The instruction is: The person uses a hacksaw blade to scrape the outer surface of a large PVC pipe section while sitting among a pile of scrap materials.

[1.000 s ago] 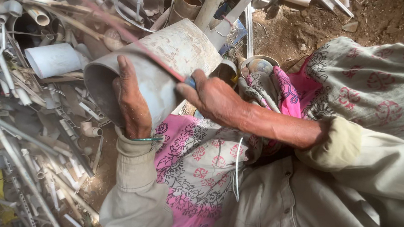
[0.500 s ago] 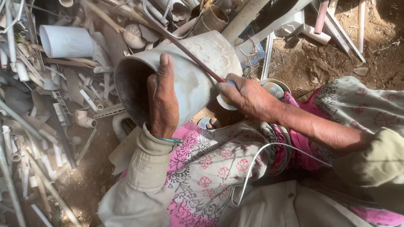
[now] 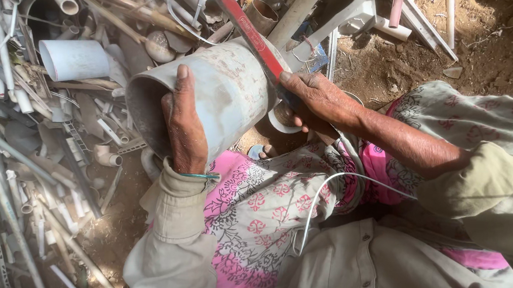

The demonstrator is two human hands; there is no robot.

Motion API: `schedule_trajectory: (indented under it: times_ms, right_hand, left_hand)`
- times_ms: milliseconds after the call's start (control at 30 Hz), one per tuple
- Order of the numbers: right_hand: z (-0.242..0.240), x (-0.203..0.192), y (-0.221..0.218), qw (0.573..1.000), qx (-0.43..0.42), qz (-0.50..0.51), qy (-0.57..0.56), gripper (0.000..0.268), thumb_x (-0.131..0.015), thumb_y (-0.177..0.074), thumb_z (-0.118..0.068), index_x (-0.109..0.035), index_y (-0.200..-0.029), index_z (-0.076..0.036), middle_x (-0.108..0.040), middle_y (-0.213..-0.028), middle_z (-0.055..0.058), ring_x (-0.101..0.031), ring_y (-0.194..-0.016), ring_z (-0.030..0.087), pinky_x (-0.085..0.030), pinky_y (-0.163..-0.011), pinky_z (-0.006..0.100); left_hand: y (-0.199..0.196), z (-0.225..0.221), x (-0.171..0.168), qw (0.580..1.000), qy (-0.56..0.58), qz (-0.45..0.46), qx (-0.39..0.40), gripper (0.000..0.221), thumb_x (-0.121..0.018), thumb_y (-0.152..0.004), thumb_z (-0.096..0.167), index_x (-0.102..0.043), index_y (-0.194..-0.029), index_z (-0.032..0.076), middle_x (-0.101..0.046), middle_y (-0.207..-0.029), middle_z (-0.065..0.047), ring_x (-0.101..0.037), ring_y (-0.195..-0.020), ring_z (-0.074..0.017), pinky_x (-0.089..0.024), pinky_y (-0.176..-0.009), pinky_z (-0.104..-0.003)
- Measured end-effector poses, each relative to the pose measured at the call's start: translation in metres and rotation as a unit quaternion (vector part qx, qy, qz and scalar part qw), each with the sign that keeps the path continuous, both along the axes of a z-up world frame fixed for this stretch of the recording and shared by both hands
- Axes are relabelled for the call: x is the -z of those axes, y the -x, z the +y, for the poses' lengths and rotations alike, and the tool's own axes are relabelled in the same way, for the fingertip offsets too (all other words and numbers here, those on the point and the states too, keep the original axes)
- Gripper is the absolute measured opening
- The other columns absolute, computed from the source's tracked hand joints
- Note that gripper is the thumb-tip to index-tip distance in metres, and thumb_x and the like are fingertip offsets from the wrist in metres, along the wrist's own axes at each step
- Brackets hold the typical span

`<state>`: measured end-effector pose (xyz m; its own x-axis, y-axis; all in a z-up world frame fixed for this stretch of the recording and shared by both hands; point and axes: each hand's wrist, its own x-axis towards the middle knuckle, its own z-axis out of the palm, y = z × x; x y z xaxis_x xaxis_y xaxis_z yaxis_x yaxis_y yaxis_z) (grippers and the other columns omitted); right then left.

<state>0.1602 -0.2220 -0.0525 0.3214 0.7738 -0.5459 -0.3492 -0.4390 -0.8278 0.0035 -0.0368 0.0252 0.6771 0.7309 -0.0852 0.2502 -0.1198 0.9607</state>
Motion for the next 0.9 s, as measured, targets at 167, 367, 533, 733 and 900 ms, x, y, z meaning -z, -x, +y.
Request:
schedule_trajectory:
  times_ms: [167,367,533,733,900]
  right_hand:
    - [0.004,0.001,0.003,0.997,-0.018,-0.035,0.071,0.077,-0.03,-0.108,-0.059,-0.058,-0.075,0.004,-0.054,-0.056,0.007,-0.063,-0.048,0.022,-0.056,-0.047,0.04]
    - [0.001,0.018,0.022,0.76,-0.021,-0.593,-0.265,0.072,-0.02,-0.121,-0.046,-0.067,-0.121,0.009,-0.06,-0.076,0.013,-0.061,-0.064,0.025,-0.049,-0.052,0.039]
    - [0.012,0.001,0.026,0.994,0.004,-0.092,0.058,0.065,-0.039,-0.107,-0.054,-0.071,-0.087,-0.001,-0.057,-0.057,0.005,-0.055,-0.045,0.018,-0.046,-0.039,0.04]
    - [0.009,0.006,0.01,0.993,0.028,-0.113,-0.032,0.059,-0.041,-0.104,-0.053,-0.071,-0.092,-0.004,-0.062,-0.056,0.004,-0.065,-0.048,0.012,-0.054,-0.042,0.033]
    - [0.013,0.0,0.024,0.994,0.026,-0.107,0.012,0.065,-0.046,-0.105,-0.055,-0.075,-0.094,0.002,-0.061,-0.062,0.008,-0.06,-0.052,0.016,-0.05,-0.044,0.034]
  left_hand:
    - [0.005,0.001,0.025,0.994,-0.106,0.003,0.018,0.059,-0.047,-0.112,0.041,-0.063,-0.128,-0.014,-0.062,-0.107,-0.018,-0.061,-0.103,-0.0293,-0.049,-0.09,-0.041]
    - [-0.002,-0.028,0.003,0.996,-0.033,-0.02,0.083,0.056,-0.041,-0.113,0.037,-0.062,-0.127,-0.012,-0.072,-0.114,-0.02,-0.067,-0.103,-0.0264,-0.052,-0.092,-0.039]
    - [-0.012,-0.034,-0.014,0.995,-0.008,0.089,0.051,0.063,-0.038,-0.114,0.039,-0.062,-0.119,-0.019,-0.058,-0.1,-0.028,-0.047,-0.093,-0.0284,-0.044,-0.082,-0.042]
    - [-0.01,-0.039,-0.009,0.995,-0.004,-0.021,0.095,0.065,-0.038,-0.112,0.047,-0.061,-0.128,-0.012,-0.07,-0.116,-0.017,-0.062,-0.104,-0.0196,-0.051,-0.092,-0.036]
    - [-0.012,-0.032,-0.008,0.995,-0.045,0.067,0.065,0.069,-0.037,-0.107,0.051,-0.065,-0.126,-0.009,-0.071,-0.105,-0.018,-0.069,-0.093,-0.0224,-0.055,-0.083,-0.037]
